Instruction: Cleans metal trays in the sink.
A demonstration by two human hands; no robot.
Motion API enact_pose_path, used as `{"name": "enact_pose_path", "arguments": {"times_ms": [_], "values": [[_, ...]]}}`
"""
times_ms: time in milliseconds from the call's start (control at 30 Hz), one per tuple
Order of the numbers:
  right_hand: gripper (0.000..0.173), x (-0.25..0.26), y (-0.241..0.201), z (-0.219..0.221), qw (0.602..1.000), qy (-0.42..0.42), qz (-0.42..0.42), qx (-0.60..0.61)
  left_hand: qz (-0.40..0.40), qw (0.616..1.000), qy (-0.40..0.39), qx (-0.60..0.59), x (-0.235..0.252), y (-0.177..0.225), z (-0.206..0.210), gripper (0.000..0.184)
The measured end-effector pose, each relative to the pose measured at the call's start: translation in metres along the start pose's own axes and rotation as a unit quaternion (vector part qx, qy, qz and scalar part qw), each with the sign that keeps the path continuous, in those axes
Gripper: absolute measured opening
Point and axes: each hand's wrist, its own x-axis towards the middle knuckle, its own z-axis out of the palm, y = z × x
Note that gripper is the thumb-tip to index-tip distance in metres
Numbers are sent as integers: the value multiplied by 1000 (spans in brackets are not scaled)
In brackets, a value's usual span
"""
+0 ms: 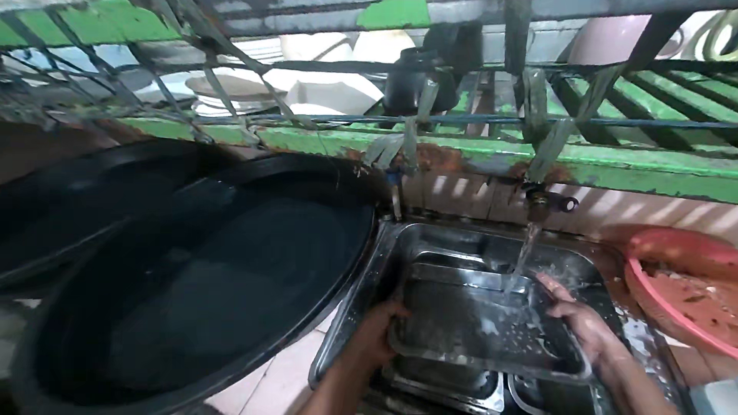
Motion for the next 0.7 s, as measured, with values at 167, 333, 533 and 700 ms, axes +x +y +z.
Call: {"name": "enact_pose_path", "arguments": {"times_ms": [167,333,533,700], "values": [[33,19,-30,40,996,43,9,-79,-22,989,-42,141,1,-21,16,101],[34,24,-55,137,992,11,-63,112,-22,976,-108,187,-6,-47,64,106],[38,45,-30,122,824,-2,-259,-504,33,965,-60,254,-49,-23,62,108],[40,59,-28,77,902,28,-54,-428,118,965,0,236,-40,-6,5,109]]}}
